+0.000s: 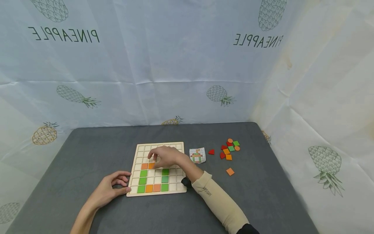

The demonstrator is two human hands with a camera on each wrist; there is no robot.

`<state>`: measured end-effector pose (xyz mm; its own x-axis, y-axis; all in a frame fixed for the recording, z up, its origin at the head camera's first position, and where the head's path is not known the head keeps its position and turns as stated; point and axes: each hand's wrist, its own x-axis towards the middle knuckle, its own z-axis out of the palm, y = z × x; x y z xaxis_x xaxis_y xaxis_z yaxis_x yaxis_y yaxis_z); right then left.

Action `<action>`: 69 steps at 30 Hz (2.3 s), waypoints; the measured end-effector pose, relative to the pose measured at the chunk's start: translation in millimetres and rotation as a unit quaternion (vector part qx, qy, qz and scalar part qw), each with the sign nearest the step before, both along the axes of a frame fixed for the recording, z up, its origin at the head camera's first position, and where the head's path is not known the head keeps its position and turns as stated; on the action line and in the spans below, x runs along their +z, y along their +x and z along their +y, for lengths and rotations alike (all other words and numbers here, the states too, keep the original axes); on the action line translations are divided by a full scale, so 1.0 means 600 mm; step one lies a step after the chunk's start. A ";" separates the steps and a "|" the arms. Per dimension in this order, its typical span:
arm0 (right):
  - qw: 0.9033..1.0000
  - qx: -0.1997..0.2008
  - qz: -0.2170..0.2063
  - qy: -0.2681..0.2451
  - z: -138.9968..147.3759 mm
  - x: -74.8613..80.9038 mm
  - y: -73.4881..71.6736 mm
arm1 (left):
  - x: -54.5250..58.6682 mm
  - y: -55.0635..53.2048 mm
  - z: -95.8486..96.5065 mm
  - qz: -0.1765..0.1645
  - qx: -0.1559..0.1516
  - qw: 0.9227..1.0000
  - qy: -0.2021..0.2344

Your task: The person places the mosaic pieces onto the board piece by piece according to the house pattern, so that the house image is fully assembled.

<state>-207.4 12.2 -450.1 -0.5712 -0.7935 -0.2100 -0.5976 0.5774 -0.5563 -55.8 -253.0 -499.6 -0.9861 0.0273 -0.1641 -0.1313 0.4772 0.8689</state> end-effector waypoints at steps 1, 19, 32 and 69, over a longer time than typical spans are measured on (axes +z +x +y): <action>1.000 -0.001 0.000 -0.008 0.005 0.004 0.001 | 0.000 0.000 0.000 -0.001 0.000 1.000 0.000; 0.995 -0.070 -0.004 -0.076 0.151 0.052 -0.008 | 0.001 0.000 0.001 -0.013 0.003 1.000 -0.005; 0.983 -0.146 0.002 -0.107 0.288 0.059 0.001 | 0.002 0.001 0.004 -0.019 0.009 1.000 -0.013; 0.968 -0.222 -0.034 -0.114 0.498 -0.046 -0.004 | 0.002 0.003 0.002 -0.011 0.006 1.000 -0.003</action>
<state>-209.8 310.9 -477.7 -0.8578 -0.5025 -0.1081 -0.2758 0.6274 -0.7282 -54.2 -251.6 -498.4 -0.9825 0.0143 -0.1858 -0.1561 0.4814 0.8625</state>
